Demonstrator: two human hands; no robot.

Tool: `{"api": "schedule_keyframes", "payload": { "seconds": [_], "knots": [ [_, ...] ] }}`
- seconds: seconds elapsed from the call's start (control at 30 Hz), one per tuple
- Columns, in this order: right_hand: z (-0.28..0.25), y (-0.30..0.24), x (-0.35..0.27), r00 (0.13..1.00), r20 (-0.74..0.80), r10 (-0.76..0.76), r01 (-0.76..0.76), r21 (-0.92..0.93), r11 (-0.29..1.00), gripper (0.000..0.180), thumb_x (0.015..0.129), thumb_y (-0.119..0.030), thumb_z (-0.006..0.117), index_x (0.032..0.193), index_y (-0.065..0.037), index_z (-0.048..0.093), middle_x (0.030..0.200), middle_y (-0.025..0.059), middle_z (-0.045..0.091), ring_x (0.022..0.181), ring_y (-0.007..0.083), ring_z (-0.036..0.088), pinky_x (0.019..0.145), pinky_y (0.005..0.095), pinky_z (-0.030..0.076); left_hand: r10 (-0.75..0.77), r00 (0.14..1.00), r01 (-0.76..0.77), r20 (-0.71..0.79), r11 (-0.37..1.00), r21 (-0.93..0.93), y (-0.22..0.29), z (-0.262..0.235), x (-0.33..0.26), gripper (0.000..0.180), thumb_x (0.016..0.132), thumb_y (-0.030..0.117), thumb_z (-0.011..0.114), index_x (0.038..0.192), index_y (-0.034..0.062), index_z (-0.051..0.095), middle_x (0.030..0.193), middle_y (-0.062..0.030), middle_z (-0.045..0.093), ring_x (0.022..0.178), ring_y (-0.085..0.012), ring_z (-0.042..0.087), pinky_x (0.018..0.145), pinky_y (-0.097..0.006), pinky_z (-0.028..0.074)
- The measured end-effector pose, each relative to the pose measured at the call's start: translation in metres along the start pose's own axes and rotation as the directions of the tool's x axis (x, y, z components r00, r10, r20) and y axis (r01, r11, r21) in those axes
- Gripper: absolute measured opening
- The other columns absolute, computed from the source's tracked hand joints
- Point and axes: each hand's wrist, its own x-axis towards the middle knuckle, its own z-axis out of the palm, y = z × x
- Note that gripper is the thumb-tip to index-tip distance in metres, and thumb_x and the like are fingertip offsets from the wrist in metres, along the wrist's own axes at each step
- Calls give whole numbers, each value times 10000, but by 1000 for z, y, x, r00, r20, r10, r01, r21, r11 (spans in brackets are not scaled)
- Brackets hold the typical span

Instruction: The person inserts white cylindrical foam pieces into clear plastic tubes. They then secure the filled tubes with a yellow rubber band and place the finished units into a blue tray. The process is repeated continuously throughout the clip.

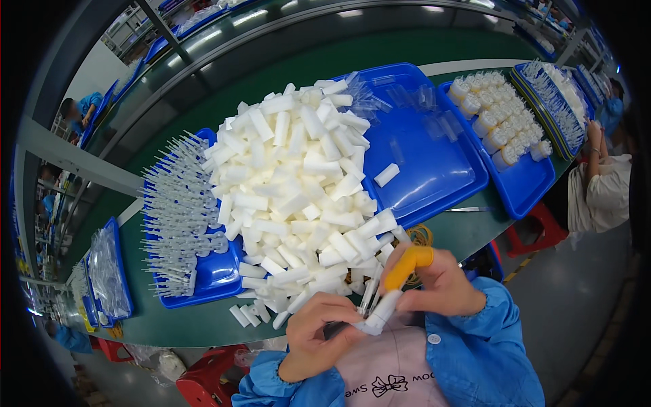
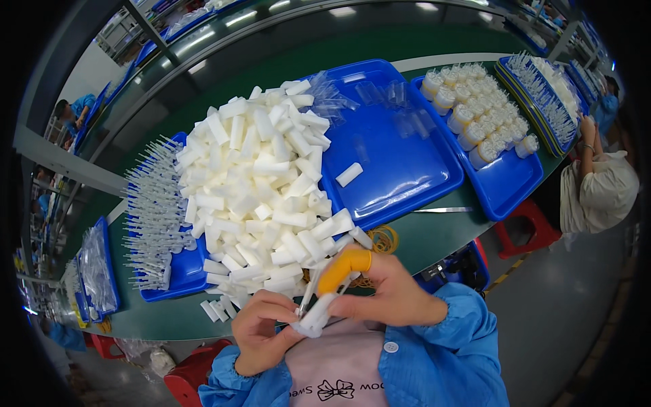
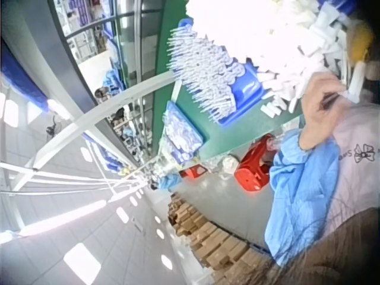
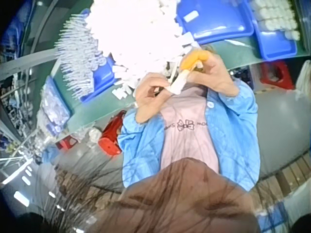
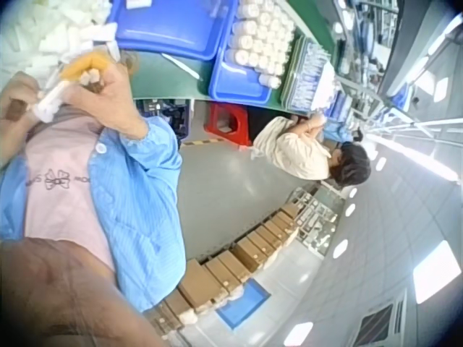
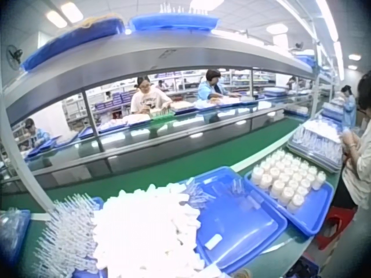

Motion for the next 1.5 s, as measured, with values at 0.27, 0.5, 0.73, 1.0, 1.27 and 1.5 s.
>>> {"api": "schedule_keyframes", "payload": {
  "seconds": [0.27, 0.5, 0.73, 1.0, 1.27, 1.5],
  "knots": [
    [-75, 20, 84, 947, 107, -301, 160, -975, 155, 259, 748, -126, 672, 1000, -69, 652, 965, 71, 592, 877, 258, 542, 786, 395, 408, -45, 993, 34, -109, 994, -99, 7, -1, 4, 254, 701, -68, 743, 930, -18, 645, 954, -125, 600, 840, -171, 597, 749, -283, 502],
    [-93, 42, 102, 973, 212, -89, 213, -977, 3, 176, 781, -150, 637, 937, -69, 642, 910, 86, 547, 831, 263, 569, 705, 382, 450, -40, 988, 33, -147, 998, -50, 3, -4, 2, 260, 683, -61, 755, 921, -28, 656, 936, -144, 626, 849, -187, 606, 731, -291, 497],
    [-78, 7, 61, 976, -159, -152, 3, -681, 732, 190, 854, -79, 589, 1026, -1, 608, 944, 83, 573, 841, 178, 603, 704, 295, 487, -15, 989, 28, -146, 996, 90, 3, -6, -3, 207, 690, -69, 725, 884, -7, 686, 908, -126, 649, 830, -198, 616, 720, -289, 494],
    [-23, 6, 7, 906, -400, 138, 37, 400, 916, 330, 885, -57, 562, 1204, 15, 515, 1033, 61, 583, 928, 134, 582, 863, 292, 482, 242, 969, -245, 37, 945, 216, 5, 4, 9, 148, 689, -51, 719, 818, 19, 699, 850, -107, 648, 769, -229, 612, 681, -310, 492],
    [-8, 13, 7, 951, -253, 180, -4, 568, 823, 305, 927, -110, 531, 1208, 6, 509, 1100, 103, 596, 993, 168, 596, 872, 348, 504, 220, 973, -231, 74, 945, 230, 8, 5, 11, 291, 664, -100, 692, 919, 40, 702, 940, -83, 647, 819, -242, 619, 690, -309, 488],
    [-13, 14, 1, 978, -197, 73, -7, 313, 950, 286, 888, -88, 590, 1151, 14, 544, 1084, 97, 600, 990, 171, 586, 883, 318, 469, 271, 954, -300, 132, 892, 338, 8, 3, 15, 344, 624, -88, 696, 937, 55, 709, 948, -61, 645, 819, -238, 613, 686, -303, 487]
  ]
}}
